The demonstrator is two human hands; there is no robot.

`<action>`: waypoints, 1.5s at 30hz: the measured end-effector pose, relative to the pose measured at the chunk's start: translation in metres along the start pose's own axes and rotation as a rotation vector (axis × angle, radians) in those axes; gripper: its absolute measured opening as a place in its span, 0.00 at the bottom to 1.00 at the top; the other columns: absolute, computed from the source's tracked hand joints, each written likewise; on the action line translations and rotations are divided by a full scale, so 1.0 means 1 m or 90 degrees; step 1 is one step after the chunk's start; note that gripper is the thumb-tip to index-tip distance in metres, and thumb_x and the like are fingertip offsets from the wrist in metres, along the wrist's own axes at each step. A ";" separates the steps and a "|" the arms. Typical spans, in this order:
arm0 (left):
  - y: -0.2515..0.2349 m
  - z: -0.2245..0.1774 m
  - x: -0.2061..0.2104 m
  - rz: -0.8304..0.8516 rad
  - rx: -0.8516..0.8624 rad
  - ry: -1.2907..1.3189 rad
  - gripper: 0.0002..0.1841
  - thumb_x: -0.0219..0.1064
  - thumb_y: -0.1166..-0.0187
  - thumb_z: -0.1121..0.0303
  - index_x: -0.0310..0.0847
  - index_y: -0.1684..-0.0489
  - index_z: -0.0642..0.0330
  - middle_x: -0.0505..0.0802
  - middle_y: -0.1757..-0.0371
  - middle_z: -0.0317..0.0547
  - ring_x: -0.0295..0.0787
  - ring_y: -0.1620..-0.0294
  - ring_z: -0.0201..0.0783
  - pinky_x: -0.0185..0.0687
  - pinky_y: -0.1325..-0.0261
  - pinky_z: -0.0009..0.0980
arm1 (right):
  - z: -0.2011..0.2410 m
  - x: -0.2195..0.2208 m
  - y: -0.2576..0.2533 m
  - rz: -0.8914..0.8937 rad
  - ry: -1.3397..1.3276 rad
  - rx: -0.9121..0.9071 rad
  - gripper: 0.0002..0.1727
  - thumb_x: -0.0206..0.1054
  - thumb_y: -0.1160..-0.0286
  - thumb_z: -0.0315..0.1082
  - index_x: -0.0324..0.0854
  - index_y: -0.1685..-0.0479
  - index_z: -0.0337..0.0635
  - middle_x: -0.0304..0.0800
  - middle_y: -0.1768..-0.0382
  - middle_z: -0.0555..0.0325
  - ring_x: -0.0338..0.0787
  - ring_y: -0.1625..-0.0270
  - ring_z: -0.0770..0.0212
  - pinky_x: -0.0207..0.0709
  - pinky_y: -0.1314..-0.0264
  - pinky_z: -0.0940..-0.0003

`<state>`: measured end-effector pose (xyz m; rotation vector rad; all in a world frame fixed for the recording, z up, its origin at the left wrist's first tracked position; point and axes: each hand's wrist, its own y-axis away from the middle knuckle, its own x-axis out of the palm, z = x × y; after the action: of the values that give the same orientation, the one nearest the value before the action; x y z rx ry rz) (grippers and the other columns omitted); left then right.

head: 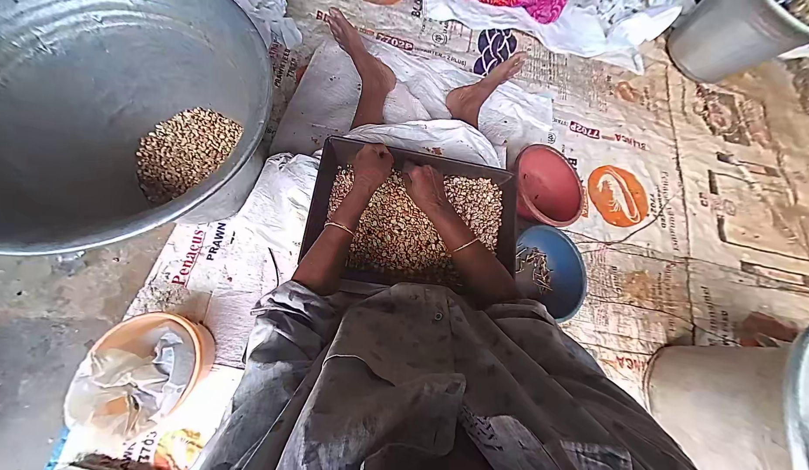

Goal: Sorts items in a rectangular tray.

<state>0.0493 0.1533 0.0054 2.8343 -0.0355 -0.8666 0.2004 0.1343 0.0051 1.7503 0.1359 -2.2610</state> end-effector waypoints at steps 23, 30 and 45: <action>0.017 0.002 0.030 0.004 0.074 -0.321 0.16 0.56 0.12 0.67 0.80 0.37 0.70 0.92 0.47 0.71 0.90 0.39 0.70 0.81 0.37 0.65 | -0.022 -0.004 -0.012 0.000 -0.382 -0.016 0.15 0.55 0.11 0.31 0.87 0.44 0.34 0.89 0.59 0.47 0.87 0.59 0.56 0.80 0.51 0.60; 0.013 0.011 0.027 0.015 0.121 -0.320 0.17 0.53 0.11 0.68 0.81 0.37 0.69 0.92 0.48 0.72 0.90 0.40 0.71 0.80 0.39 0.67 | 0.033 -0.004 0.001 0.082 0.003 0.100 0.17 0.55 0.13 0.33 0.83 0.37 0.34 0.90 0.41 0.37 0.89 0.33 0.38 0.80 0.37 0.40; 0.006 0.013 0.026 0.061 0.120 -0.316 0.14 0.55 0.13 0.69 0.83 0.43 0.68 0.92 0.47 0.69 0.88 0.37 0.68 0.79 0.35 0.64 | -0.043 -0.010 0.002 0.001 -0.761 0.054 0.04 0.65 0.20 0.24 0.85 0.60 0.38 0.75 0.81 0.69 0.60 0.86 0.80 0.54 0.85 0.83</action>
<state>0.0639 0.1433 -0.0187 2.6710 -0.3293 -1.5925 0.2432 0.1443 0.0039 0.1925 -0.2082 -2.8924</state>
